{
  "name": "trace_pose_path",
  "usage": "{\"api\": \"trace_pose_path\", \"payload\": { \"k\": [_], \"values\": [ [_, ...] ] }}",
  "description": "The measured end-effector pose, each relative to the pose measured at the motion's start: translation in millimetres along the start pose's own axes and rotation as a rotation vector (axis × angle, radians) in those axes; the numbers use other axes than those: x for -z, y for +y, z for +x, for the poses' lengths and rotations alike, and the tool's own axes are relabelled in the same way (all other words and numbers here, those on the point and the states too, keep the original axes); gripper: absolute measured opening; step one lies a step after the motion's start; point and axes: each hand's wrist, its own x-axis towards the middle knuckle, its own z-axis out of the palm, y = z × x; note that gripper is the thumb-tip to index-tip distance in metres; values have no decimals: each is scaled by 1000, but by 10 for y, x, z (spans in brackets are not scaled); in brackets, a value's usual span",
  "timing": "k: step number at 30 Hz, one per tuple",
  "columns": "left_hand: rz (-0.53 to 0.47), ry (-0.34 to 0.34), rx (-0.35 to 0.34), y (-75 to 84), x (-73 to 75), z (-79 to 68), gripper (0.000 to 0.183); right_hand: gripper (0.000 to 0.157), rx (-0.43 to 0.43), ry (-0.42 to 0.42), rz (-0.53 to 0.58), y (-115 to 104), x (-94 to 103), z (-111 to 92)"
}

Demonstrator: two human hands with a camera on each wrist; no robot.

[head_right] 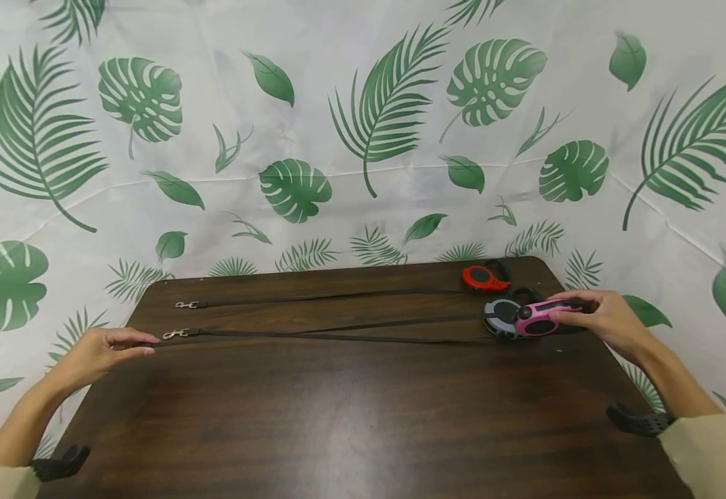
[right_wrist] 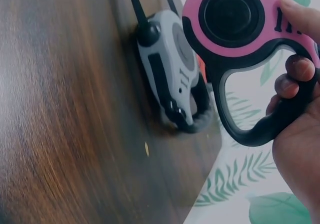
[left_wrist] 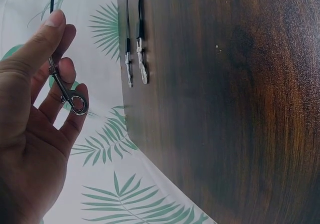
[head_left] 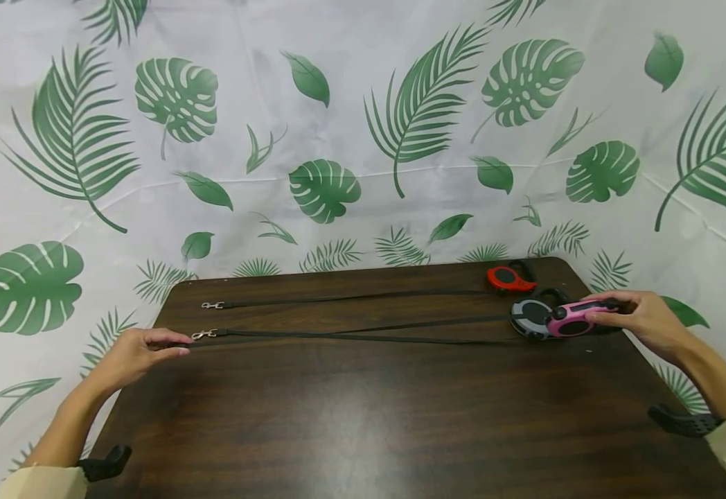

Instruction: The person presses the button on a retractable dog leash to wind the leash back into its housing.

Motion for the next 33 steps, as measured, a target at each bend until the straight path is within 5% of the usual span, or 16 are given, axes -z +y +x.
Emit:
{"api": "trace_pose_path", "payload": {
  "k": [16, 25, 33],
  "values": [
    [-19, 2, -18, 52, -29, 25, 18, 38, -9, -5, 43, -141, -134, -6],
    [-32, 26, -70, 84, -86, 54, 21, 32, 53, -7, 82, -232, -223, 10],
    [-72, 29, -111, 150, -112, 99, 22, 32, 112, 13, 9, -365, -279, 42]
  ]
}}
